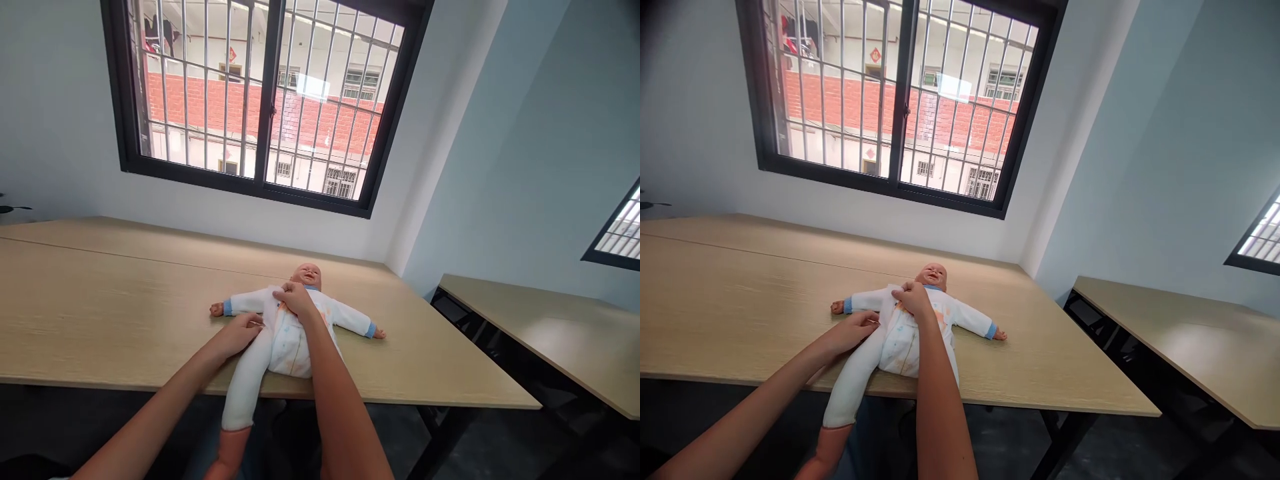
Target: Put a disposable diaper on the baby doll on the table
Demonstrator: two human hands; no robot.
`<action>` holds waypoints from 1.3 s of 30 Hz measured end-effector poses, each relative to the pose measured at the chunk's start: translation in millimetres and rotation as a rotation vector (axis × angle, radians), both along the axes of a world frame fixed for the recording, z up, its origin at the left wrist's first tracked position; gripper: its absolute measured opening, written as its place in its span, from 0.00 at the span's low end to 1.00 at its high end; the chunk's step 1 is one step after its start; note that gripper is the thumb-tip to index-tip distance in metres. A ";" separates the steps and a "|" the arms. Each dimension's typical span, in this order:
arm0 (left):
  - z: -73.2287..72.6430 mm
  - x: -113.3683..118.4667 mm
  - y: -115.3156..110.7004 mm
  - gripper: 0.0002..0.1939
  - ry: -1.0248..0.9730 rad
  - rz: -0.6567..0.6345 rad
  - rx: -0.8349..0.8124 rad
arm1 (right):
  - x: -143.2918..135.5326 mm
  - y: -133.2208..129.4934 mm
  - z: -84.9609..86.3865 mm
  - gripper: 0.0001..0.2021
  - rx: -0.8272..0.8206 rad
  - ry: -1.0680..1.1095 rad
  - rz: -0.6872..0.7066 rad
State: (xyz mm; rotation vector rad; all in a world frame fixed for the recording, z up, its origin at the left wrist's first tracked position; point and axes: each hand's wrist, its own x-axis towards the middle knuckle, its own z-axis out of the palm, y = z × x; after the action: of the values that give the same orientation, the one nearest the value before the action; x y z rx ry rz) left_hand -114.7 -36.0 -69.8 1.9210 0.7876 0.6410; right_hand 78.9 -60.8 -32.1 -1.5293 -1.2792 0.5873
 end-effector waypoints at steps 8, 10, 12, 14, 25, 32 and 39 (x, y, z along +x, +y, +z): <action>-16.5 -0.7 43.5 0.12 0.158 0.242 0.334 | 4.9 -0.3 -4.7 0.16 0.065 0.228 0.041; -14.6 0.6 46.1 0.08 0.191 0.243 0.346 | 6.0 0.2 -5.9 0.17 0.063 0.258 0.049; -12.7 4.1 46.9 0.11 0.219 0.246 0.346 | 6.7 -0.1 -6.3 0.17 0.060 0.284 0.055; -11.4 9.7 47.4 0.13 0.230 0.260 0.341 | 7.2 -0.7 -6.1 0.17 0.064 0.303 0.060; -14.0 26.8 54.4 0.13 0.083 0.373 0.157 | 3.8 -5.2 -3.9 0.18 0.104 0.329 0.054; -15.7 8.2 47.7 0.20 -0.108 0.256 -0.086 | 1.2 -8.2 -0.7 0.17 0.106 0.331 0.053; -11.7 11.9 39.4 0.22 -0.265 0.039 -0.207 | 2.2 -6.8 -1.4 0.18 0.116 0.299 0.041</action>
State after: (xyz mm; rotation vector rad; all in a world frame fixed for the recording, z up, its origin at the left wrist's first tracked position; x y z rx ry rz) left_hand -102.8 3.3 -81.5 1.5975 0.6946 0.7872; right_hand 81.1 -67.6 -33.5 -1.2687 -1.0973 0.7260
